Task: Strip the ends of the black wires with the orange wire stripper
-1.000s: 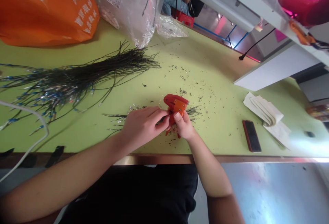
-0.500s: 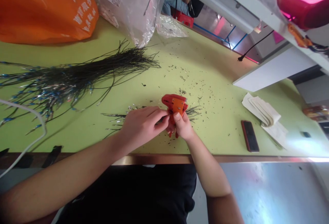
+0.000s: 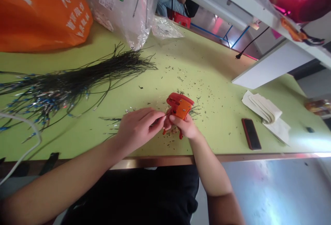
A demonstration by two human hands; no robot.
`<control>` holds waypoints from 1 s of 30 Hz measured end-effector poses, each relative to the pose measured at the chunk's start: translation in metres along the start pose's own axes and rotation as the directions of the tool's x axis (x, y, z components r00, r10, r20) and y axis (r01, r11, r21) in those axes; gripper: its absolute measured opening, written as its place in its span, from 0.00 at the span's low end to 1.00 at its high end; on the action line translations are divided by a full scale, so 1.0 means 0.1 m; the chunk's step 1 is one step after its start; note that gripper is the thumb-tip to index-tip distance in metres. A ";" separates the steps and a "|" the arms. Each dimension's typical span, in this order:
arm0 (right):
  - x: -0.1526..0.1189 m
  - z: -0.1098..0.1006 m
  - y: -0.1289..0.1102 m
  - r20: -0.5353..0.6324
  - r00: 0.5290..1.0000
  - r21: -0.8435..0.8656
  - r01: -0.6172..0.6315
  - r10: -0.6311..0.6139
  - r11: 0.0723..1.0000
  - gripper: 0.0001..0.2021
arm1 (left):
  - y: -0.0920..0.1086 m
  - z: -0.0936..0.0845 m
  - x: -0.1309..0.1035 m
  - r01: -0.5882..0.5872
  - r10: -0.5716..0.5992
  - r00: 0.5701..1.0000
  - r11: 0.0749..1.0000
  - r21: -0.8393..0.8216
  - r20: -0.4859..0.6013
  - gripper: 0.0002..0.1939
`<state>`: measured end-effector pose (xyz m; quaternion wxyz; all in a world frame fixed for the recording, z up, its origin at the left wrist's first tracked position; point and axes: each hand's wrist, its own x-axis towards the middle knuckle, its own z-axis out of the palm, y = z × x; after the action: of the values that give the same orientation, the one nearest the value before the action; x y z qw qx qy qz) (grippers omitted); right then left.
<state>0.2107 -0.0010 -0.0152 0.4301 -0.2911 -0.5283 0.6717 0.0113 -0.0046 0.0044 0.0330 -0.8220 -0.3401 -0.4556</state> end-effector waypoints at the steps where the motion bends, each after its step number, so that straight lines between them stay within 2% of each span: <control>1: 0.00 0.00 0.01 -0.008 1.000 -0.014 0.003 -0.003 1.000 0.13 | 0.00 0.00 0.00 0.000 0.000 1.000 1.000 0.001 -0.005 0.04; 8: 0.01 -0.02 0.08 -0.083 0.996 -0.141 0.014 -0.026 0.990 0.17 | -0.02 0.05 -0.01 -0.026 0.026 0.999 1.000 0.005 -0.021 0.03; 21: -0.01 0.09 -0.02 -0.117 0.982 -0.291 0.108 -0.147 0.951 0.15 | -0.10 0.16 -0.04 -0.056 0.054 0.998 0.998 -0.040 -0.037 0.05; 30: -0.04 0.08 0.02 -0.164 0.957 -0.382 0.164 -0.241 0.910 0.13 | -0.14 0.17 -0.06 -0.066 0.065 0.998 0.993 -0.098 -0.010 0.05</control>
<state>0.2046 -0.0081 -0.0151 0.4889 -0.3774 -0.6234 0.4796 0.0132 0.0097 -0.0136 0.0085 -0.8317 -0.2900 -0.4735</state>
